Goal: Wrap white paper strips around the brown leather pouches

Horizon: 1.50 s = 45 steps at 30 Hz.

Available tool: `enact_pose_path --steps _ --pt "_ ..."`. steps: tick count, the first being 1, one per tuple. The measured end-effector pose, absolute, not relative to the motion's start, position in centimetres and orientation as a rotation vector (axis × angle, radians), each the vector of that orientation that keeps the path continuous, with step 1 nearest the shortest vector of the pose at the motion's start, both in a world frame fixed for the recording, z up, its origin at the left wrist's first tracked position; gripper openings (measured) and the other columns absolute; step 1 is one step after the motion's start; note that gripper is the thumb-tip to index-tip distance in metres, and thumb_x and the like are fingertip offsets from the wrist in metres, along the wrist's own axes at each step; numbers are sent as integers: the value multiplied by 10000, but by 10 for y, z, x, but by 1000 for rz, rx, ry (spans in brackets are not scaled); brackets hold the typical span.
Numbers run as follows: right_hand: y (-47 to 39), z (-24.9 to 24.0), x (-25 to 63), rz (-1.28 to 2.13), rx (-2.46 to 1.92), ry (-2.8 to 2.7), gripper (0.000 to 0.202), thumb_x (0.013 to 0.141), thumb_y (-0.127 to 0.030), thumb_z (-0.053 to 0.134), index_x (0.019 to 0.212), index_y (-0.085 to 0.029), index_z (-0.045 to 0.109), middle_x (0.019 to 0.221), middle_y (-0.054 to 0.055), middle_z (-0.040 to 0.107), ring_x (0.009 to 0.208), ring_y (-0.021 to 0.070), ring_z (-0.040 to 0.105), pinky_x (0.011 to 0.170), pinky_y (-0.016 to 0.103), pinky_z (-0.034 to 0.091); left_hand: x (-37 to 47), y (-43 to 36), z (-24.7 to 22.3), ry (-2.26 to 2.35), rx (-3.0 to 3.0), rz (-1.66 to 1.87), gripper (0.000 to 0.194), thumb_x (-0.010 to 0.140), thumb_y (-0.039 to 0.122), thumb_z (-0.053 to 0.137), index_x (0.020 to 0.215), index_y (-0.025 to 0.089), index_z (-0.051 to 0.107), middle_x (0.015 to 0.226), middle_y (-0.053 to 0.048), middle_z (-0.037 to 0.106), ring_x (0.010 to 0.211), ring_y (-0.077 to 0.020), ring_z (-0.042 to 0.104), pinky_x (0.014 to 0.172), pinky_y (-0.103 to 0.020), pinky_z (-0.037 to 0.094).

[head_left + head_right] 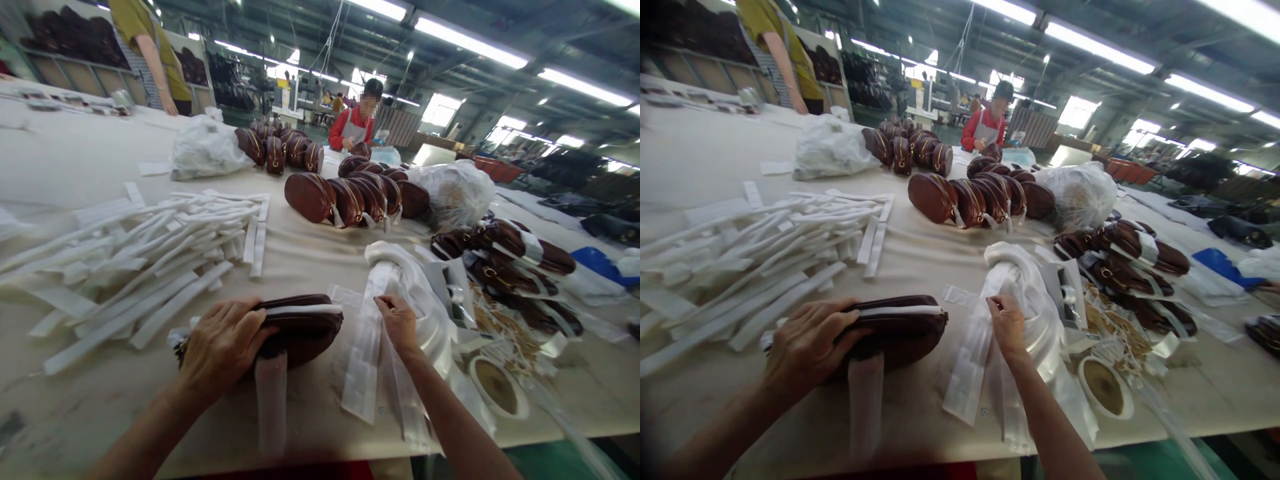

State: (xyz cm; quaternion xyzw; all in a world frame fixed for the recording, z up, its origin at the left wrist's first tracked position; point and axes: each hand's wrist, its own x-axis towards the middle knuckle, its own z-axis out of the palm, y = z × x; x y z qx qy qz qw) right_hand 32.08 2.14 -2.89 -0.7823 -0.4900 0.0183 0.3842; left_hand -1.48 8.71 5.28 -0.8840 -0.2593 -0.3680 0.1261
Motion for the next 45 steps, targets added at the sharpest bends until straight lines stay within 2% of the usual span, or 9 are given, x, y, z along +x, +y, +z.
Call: enact_pose_path --steps 4,10,15,21,24,29,36,40,45 --pt "9 -21 292 184 -1868 -1371 297 814 -442 501 759 -185 640 788 71 658 736 186 602 698 313 481 -14 87 54 -762 -2572 -1079 66 875 205 564 871 150 528 938 -95 631 811 -224 615 733 -345 470" --pt "5 -9 279 596 -1943 -1285 309 754 -479 568 789 -181 643 698 35 674 558 160 632 503 252 457 -15 87 53 -770 -2598 -1063 63 878 204 561 878 153 525 942 -88 632 809 -214 608 744 -343 472" --pt "40 -7 303 581 -2108 -1100 282 778 -426 517 756 -157 599 601 26 635 492 156 621 484 243 412 -15 86 53 -777 -2573 -1076 66 883 219 553 863 163 524 930 -80 639 794 -210 617 737 -340 475" --pt "93 -21 303 475 -2198 -1054 300 584 -429 716 533 -207 521 456 9 552 527 181 588 496 260 371 -14 85 54 -792 -2566 -1105 77 894 234 533 859 166 524 926 -81 642 794 -205 620 738 -335 477" --pt "106 -30 297 488 -2173 -1037 291 525 -380 736 495 -210 501 436 -20 527 477 146 528 457 244 344 -14 85 55 -805 -2586 -1112 76 889 230 539 852 163 530 917 -81 645 798 -200 617 739 -331 479" --pt "114 -19 282 542 -1937 -1122 291 622 -439 637 541 -189 513 445 -39 496 432 103 447 453 239 370 -18 85 57 -844 -2694 -1078 57 867 209 542 833 163 543 923 -84 642 812 -197 612 729 -330 476" --pt "129 65 227 437 -1375 -1551 187 705 -369 657 695 -197 587 673 -9 595 594 112 498 592 245 437 -23 82 57 -782 -2876 -1228 71 819 185 611 850 177 547 937 -56 659 810 -159 616 760 -301 474" --pt "118 94 187 507 -912 -2008 58 810 -231 609 769 -196 633 729 6 623 663 110 558 640 230 465 -26 83 53 -988 -2936 -1379 321 738 242 716 976 174 512 967 -55 651 878 -177 627 797 -306 499" --pt "103 90 174 731 -813 -2082 110 837 -185 574 788 -179 672 771 32 640 705 114 602 643 212 484 -30 87 54 -1298 -2919 -1359 607 596 267 824 1098 162 499 1142 -122 589 1104 -257 562 899 -365 507"
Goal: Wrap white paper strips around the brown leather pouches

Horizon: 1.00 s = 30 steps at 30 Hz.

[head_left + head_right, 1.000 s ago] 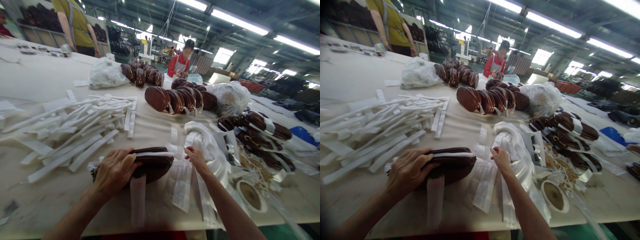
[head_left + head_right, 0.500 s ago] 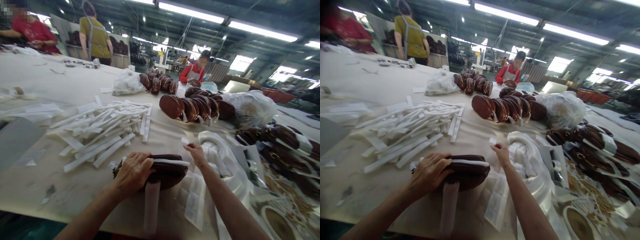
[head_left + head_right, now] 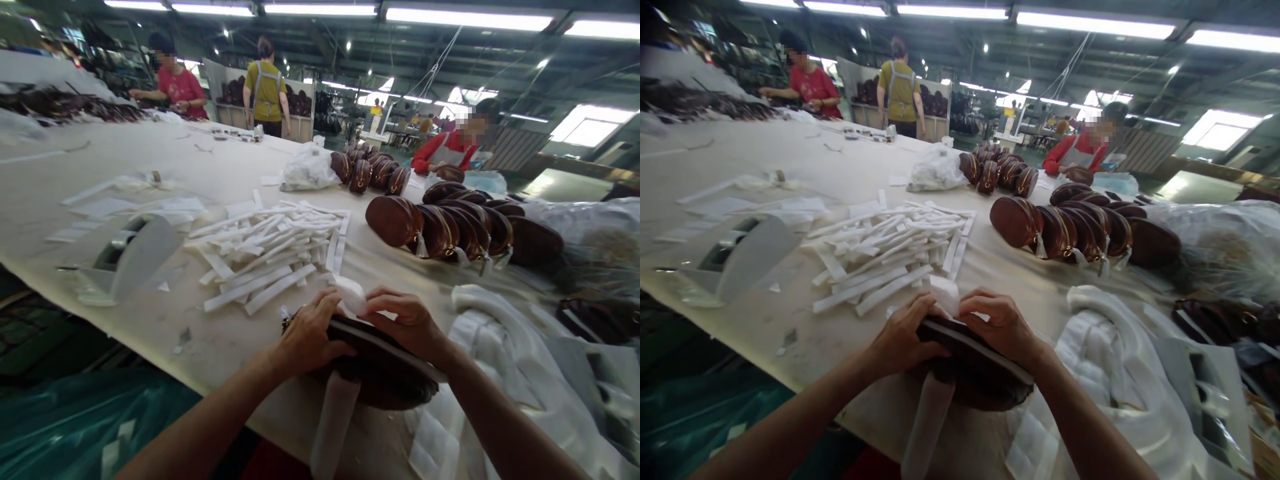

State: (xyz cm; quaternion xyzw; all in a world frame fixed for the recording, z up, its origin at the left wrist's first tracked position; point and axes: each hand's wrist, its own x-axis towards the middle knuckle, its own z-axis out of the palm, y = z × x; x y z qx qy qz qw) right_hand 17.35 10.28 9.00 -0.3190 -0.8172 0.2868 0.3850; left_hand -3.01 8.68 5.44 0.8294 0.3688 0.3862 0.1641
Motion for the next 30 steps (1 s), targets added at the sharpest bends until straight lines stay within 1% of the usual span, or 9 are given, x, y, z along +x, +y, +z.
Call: enact_pose_path --steps 2,4,5,9,14,20,23,27,30 --pt "101 87 176 806 -827 -2072 131 832 -207 585 748 -172 680 782 38 647 717 123 612 642 212 489 -30 88 57 1018 2352 1087 729 566 245 846 1183 155 470 1255 -153 530 1193 -271 505 973 -382 473" --pt "100 85 179 865 -822 -2085 150 826 -231 598 722 -170 687 744 28 650 699 127 617 644 211 494 -28 89 59 964 2348 1068 849 563 232 850 1283 153 407 1307 -161 498 1210 -265 495 998 -377 459" --pt "99 85 180 892 -814 -2095 153 829 -237 596 730 -173 694 718 21 653 684 128 620 642 210 496 -27 90 59 928 2356 1050 860 574 228 845 1305 159 397 1307 -152 505 1204 -258 502 1003 -371 457" --pt "92 88 182 865 -784 -2092 136 831 -241 595 793 -183 712 722 29 687 694 146 645 664 221 509 -26 94 58 824 2386 1004 773 629 223 813 1306 184 442 1265 -110 562 1174 -236 531 1010 -348 444" --pt "82 92 191 755 -831 -2096 155 833 -216 579 746 -164 696 803 76 690 723 152 652 655 220 510 -26 96 55 808 2396 923 685 695 291 769 1303 202 465 1275 -96 563 1165 -237 540 993 -341 433" --pt "77 96 191 736 -813 -2216 193 846 -216 535 770 -163 705 676 44 684 665 147 652 634 205 500 -23 98 61 746 2470 807 616 736 253 736 1289 226 467 1291 -74 553 1134 -221 555 955 -338 399" --pt "75 98 187 735 -798 -2245 204 843 -199 522 766 -157 706 681 49 685 649 140 645 616 197 489 -21 99 61 733 2484 806 497 751 271 730 1205 230 534 1159 -34 640 981 -196 609 875 -317 405" --pt "72 100 192 846 -826 -2149 123 809 -195 591 811 -172 712 786 63 696 740 151 651 683 213 497 -19 97 59 750 2507 841 162 769 264 711 900 197 644 959 0 690 820 -163 603 773 -290 401" --pt "77 94 207 1095 -975 -1886 154 788 -265 640 909 -205 713 917 64 706 894 184 641 788 262 499 -19 94 57 795 2549 885 120 742 245 727 798 179 644 857 -8 687 792 -175 590 729 -294 394"
